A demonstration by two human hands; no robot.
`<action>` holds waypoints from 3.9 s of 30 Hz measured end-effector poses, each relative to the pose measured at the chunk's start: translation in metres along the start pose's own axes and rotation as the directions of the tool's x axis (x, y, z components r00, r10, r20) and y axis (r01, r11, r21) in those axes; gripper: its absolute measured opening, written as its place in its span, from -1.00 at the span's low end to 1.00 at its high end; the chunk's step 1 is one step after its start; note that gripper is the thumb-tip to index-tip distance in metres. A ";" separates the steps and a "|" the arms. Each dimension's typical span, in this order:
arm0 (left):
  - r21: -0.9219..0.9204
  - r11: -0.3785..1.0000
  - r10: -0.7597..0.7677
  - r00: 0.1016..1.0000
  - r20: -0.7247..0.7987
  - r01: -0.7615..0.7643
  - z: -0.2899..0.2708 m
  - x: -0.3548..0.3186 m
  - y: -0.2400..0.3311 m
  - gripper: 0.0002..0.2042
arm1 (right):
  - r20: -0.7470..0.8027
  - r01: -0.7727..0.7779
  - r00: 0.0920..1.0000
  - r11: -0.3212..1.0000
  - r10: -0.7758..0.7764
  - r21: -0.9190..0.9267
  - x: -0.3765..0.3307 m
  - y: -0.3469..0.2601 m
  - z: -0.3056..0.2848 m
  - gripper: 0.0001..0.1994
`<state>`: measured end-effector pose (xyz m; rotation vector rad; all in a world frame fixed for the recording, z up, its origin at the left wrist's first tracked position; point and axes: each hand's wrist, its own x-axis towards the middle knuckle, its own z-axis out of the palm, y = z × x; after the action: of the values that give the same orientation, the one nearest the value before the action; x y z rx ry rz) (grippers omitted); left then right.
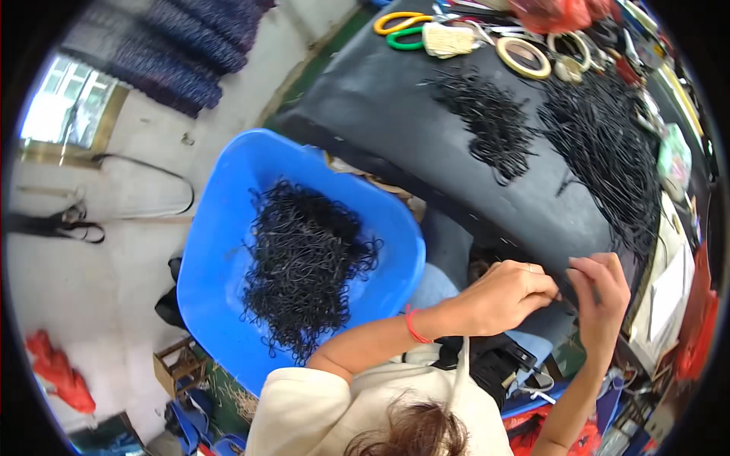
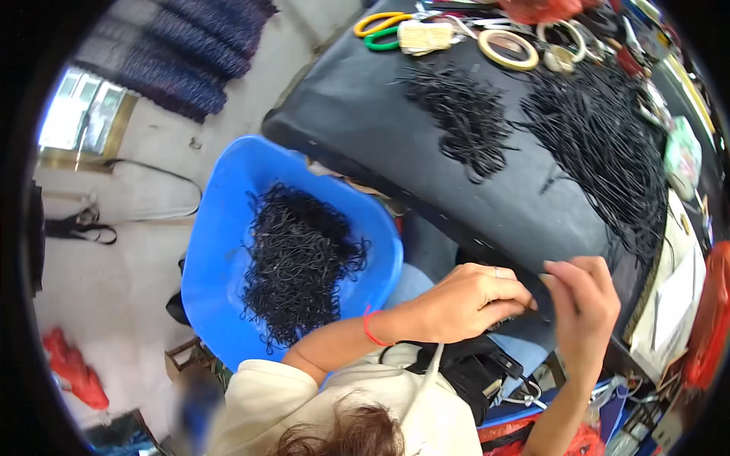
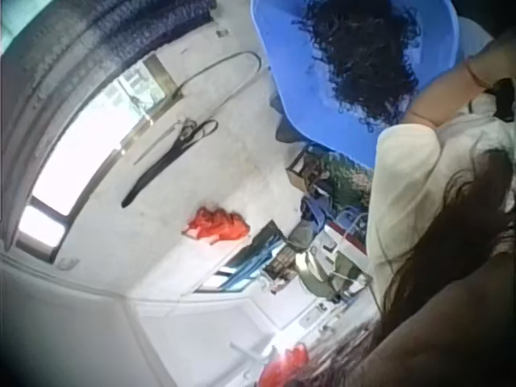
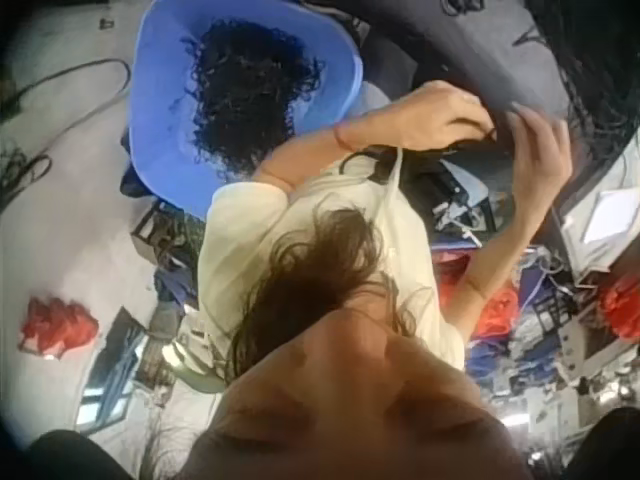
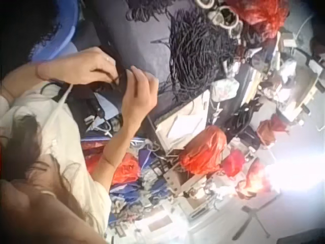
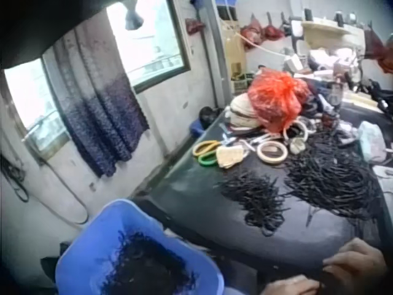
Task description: The person repeatedly picks up black cable ties from a pile on the table, forms a loop with each one, and secures it by hand. The tied cable ties are placed into a blue bin below the table. The process is continuous and repetitive throughout the clip.
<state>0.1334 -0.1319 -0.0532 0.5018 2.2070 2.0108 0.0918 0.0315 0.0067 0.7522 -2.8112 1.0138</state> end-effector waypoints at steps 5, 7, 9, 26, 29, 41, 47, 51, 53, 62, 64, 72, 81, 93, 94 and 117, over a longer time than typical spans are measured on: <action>-0.779 0.622 -0.237 0.968 -0.087 0.083 0.003 -0.011 -0.008 -0.81 | 0.062 -0.075 0.996 0.960 0.061 0.270 -0.016 -0.007 0.027 -0.89; -0.722 0.685 -0.298 0.942 -0.156 0.098 0.002 -0.014 -0.020 -0.82 | 0.072 -0.051 0.997 0.985 0.040 0.167 -0.021 -0.010 0.031 -0.84; -0.665 0.728 -0.387 0.901 -0.197 0.168 -0.001 -0.013 -0.020 -0.82 | 0.070 -0.153 0.988 0.965 0.141 0.212 -0.025 -0.019 0.035 -0.80; -0.703 0.679 -0.391 0.915 -0.102 0.212 0.000 -0.011 -0.011 -0.83 | -0.090 0.030 0.996 0.963 -0.006 0.266 -0.035 -0.008 0.048 -0.82; -0.735 0.645 -0.396 0.914 -0.085 0.211 0.002 -0.010 -0.014 -0.82 | -0.113 0.084 0.991 0.985 -0.067 0.151 -0.034 -0.007 0.050 -0.81; -0.602 0.774 -0.363 0.917 -0.164 0.198 0.007 -0.009 -0.014 -0.85 | -0.164 -0.272 0.929 0.911 0.333 0.310 -0.026 -0.014 0.048 -0.66; -0.049 0.909 -0.415 0.909 -0.030 0.413 -0.011 -0.004 0.013 -0.83 | 0.056 -0.216 0.976 0.896 0.211 0.388 -0.028 0.006 0.041 -0.84; -0.103 0.930 -0.356 0.935 -0.007 0.353 -0.009 -0.004 0.015 -0.82 | 0.167 -0.455 0.852 0.544 0.497 0.705 -0.025 0.000 0.042 -0.89; -0.189 0.896 -0.405 0.914 0.031 0.403 -0.007 -0.006 0.013 -0.82 | 0.139 -0.457 0.831 0.518 0.538 0.723 -0.025 0.001 0.046 -0.87; -0.333 0.878 -0.359 0.933 0.016 0.344 0.001 -0.010 -0.005 -0.83 | 0.317 -0.621 0.718 0.365 0.619 0.693 -0.026 0.008 0.028 -0.76; -0.288 0.901 -0.326 0.944 0.044 0.325 -0.004 -0.007 0.001 -0.83 | 0.353 -0.568 0.803 0.440 0.480 0.695 -0.033 0.010 0.037 -0.75; -0.145 0.911 -0.361 0.916 0.174 0.387 -0.013 -0.002 0.008 -0.81 | 0.361 -0.524 0.808 0.288 0.466 0.801 -0.034 0.002 0.037 -0.81; -0.290 0.930 -0.234 0.972 0.004 0.225 0.019 -0.014 -0.001 -0.83 | -0.106 -0.379 0.801 0.636 0.589 0.673 -0.033 0.007 0.051 -0.80; -0.474 0.828 -0.372 0.926 -0.064 0.300 0.012 -0.009 -0.003 -0.82 | 0.225 -0.431 0.859 0.412 0.461 0.803 -0.040 0.002 0.031 -0.88; -0.490 0.819 -0.382 0.921 -0.075 0.300 0.013 -0.009 -0.001 -0.82 | 0.226 -0.426 0.863 0.408 0.453 0.808 -0.041 0.001 0.030 -0.87; -0.685 0.674 -0.327 0.943 0.060 0.277 0.002 0.006 0.008 -0.84 | -0.136 -0.266 0.908 0.795 0.397 0.545 -0.031 -0.005 0.021 -0.82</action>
<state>0.1295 -0.1277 -0.0448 -0.0345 1.2602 2.4359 0.1237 0.0284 -0.0136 0.1122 -2.5115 1.8268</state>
